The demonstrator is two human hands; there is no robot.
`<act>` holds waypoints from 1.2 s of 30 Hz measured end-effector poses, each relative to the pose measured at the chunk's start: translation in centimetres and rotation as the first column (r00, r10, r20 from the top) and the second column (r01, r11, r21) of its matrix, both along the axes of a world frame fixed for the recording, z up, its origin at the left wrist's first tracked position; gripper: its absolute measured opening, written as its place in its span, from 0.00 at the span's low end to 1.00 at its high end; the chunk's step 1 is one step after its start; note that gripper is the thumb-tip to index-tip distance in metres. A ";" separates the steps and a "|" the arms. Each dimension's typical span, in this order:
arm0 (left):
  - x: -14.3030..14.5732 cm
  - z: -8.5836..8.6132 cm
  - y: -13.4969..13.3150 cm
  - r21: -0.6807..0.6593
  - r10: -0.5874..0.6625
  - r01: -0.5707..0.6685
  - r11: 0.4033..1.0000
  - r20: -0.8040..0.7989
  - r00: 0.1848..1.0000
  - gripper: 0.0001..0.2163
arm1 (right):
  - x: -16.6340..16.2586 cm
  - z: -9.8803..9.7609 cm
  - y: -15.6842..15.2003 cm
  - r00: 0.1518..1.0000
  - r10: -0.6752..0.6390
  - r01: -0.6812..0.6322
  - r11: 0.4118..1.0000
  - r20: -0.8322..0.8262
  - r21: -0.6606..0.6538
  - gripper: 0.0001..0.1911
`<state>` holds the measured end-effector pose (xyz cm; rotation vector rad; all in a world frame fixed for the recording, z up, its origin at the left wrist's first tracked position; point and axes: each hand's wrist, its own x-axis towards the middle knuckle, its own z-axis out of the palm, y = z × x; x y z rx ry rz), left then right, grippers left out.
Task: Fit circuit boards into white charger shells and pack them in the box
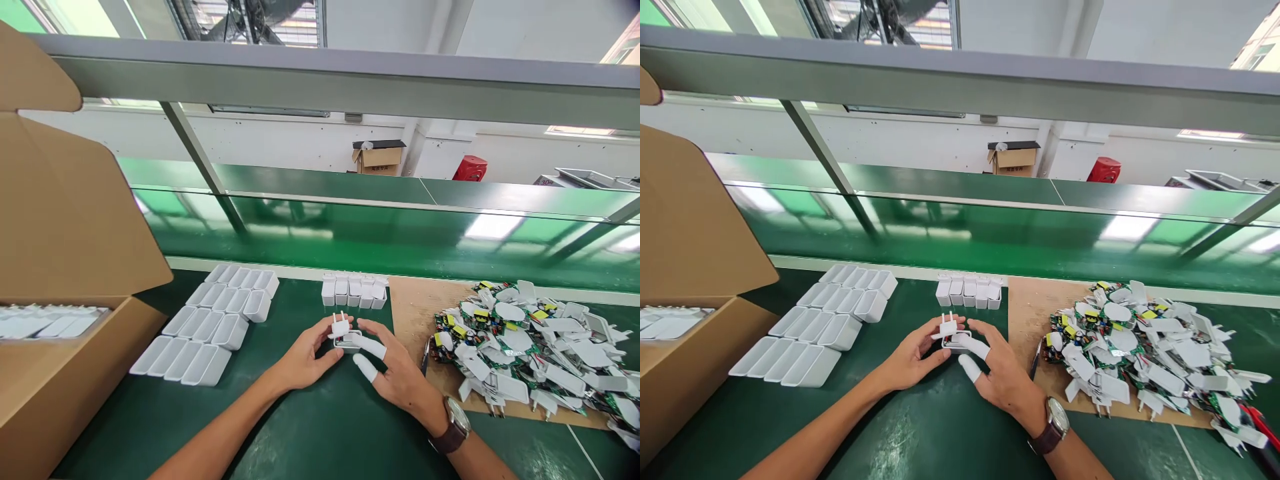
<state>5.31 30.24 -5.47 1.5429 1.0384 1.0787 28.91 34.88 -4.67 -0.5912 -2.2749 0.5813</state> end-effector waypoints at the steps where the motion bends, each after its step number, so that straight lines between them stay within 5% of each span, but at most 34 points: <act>1: 0.0 0.0 -0.1 -0.003 0.010 -0.010 1.000 0.025 1.000 0.27 | -0.1 -0.4 0.1 1.000 -0.001 0.001 1.000 0.019 0.013 0.25; 7: 0.2 -0.3 -0.5 0.105 -0.006 0.015 0.994 -0.078 0.997 0.40 | -0.6 -2.1 0.3 0.996 -0.022 0.014 0.996 0.087 0.093 0.30; 13: 0.4 -0.3 -0.6 0.192 0.026 -0.004 0.981 -0.109 0.994 0.49 | -0.8 -1.3 -0.1 1.000 -0.017 0.015 0.992 0.013 0.122 0.28; 25: 0.5 -0.7 -0.5 0.249 0.101 -0.066 0.966 -0.131 0.986 0.51 | -0.7 -0.7 -0.4 1.000 0.002 0.000 0.997 -0.020 0.079 0.29; 31: 0.9 -1.0 -0.2 0.327 0.223 -0.172 0.929 -0.125 0.967 0.38 | -0.7 -0.7 -0.5 0.995 -0.025 0.020 0.998 0.093 0.052 0.25; 36: 0.6 -0.9 0.1 0.415 0.235 -0.152 0.897 -0.156 0.959 0.26 | -1.1 -1.0 -0.9 0.976 -0.092 0.059 0.984 0.196 0.169 0.20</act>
